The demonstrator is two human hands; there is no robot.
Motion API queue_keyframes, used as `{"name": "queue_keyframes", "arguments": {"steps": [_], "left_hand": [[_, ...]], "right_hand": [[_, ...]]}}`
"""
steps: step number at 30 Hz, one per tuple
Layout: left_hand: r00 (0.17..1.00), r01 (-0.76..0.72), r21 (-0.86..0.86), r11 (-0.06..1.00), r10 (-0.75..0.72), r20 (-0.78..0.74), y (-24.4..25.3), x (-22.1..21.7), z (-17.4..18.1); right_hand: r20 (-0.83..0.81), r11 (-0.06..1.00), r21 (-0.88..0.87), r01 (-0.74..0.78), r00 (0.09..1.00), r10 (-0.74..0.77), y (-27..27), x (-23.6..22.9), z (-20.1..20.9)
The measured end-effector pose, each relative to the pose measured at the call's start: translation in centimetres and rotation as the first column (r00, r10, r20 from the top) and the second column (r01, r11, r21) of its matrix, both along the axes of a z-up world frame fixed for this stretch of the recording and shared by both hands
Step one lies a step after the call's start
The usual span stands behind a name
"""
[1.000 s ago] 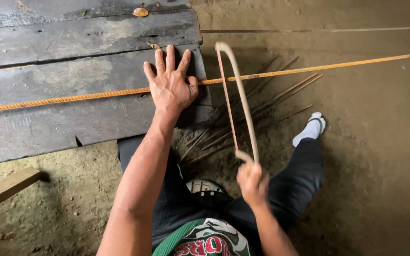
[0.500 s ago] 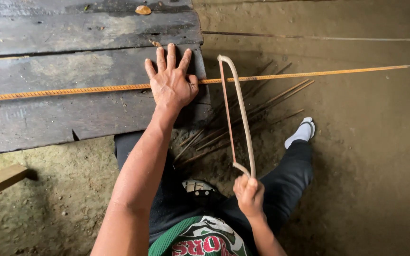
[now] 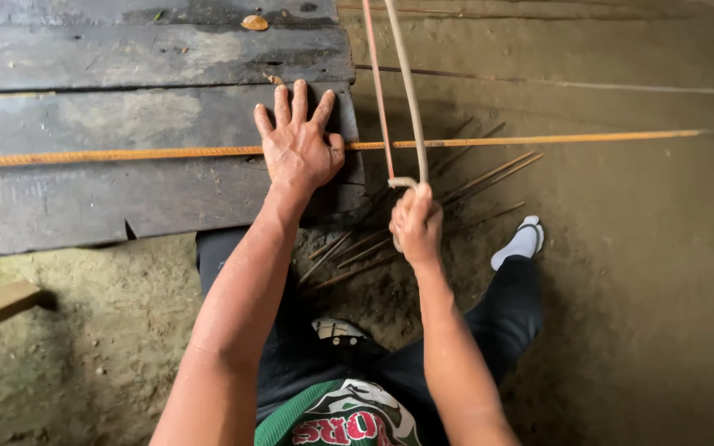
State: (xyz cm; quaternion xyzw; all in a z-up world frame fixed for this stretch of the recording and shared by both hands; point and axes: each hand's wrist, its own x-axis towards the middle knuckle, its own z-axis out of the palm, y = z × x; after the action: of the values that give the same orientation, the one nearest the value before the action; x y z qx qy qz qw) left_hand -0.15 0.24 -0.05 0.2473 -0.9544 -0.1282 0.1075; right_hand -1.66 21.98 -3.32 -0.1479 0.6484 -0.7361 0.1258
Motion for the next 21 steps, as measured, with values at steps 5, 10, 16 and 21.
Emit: {"name": "queue_keyframes", "arguments": {"steps": [5, 10, 16, 21], "left_hand": [[0.999, 0.0, -0.059, 0.998, -0.003, -0.05, -0.1, 0.0, -0.5], [0.996, -0.013, -0.067, 0.998, 0.006, -0.093, 0.0, -0.1, -1.0], [0.994, -0.008, -0.084, 0.996, -0.002, -0.112, 0.0, -0.1, -1.5], [0.997, -0.012, 0.088, 0.996, 0.005, 0.08, -0.2, 0.1, 2.0]], "right_hand": [[0.07, 0.997, -0.012, 0.077, 0.995, -0.076, 3.7, 6.0, -0.7], [-0.01, 0.993, 0.052, 0.104, 0.995, -0.103, 3.8, 7.4, -2.1], [0.032, 0.998, 0.049, 0.05, 0.998, -0.052, 5.6, 8.7, -1.6], [-0.103, 0.983, 0.157, 0.097, 0.991, -0.081, 7.6, 10.0, -1.7]]}}
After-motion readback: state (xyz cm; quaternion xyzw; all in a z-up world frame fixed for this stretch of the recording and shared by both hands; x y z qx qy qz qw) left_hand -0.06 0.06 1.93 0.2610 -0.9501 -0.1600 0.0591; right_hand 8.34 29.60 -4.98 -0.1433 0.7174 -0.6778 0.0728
